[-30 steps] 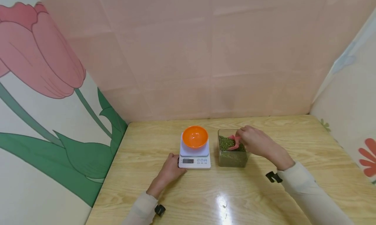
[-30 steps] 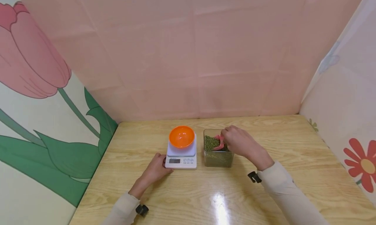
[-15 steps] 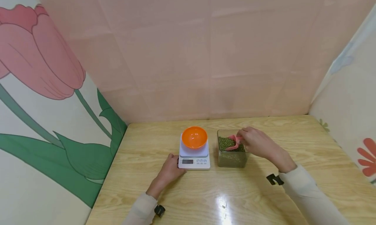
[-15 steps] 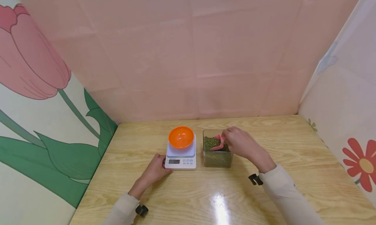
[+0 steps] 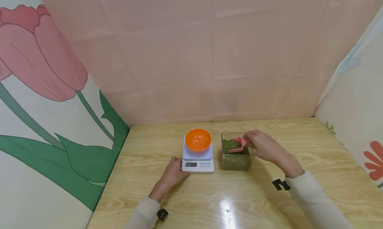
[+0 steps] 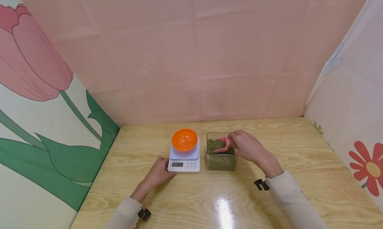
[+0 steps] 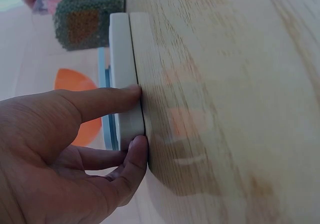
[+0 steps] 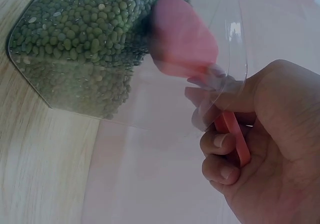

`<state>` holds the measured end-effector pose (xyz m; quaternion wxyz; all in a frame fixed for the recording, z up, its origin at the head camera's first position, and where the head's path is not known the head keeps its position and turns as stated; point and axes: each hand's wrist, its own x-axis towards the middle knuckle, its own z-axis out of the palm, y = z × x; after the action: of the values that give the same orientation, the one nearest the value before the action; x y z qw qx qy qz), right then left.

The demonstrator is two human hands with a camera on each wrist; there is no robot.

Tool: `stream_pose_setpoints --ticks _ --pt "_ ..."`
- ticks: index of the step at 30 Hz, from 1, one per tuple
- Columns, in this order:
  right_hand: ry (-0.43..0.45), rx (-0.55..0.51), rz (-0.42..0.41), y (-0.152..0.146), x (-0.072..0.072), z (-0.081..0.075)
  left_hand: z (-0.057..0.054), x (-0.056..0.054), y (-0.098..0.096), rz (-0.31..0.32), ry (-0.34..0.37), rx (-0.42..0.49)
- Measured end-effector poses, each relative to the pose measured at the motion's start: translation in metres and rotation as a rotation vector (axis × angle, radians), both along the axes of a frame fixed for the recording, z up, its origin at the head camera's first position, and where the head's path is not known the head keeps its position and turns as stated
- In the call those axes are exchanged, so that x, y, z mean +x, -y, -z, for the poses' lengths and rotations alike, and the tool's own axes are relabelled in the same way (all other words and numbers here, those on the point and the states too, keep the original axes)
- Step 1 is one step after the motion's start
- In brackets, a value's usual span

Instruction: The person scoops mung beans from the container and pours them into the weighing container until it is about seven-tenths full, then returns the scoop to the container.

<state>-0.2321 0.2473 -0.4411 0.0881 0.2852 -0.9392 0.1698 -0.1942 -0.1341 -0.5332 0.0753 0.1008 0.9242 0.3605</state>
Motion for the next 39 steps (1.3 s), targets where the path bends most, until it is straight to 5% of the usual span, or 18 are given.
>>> stream_pose_setpoints --ticks 39 --pt "0.0 -0.082 0.021 -0.0086 -0.0007 0.0003 -0.0003 -0.0002 -0.0021 -0.001 -0.003 -0.016"
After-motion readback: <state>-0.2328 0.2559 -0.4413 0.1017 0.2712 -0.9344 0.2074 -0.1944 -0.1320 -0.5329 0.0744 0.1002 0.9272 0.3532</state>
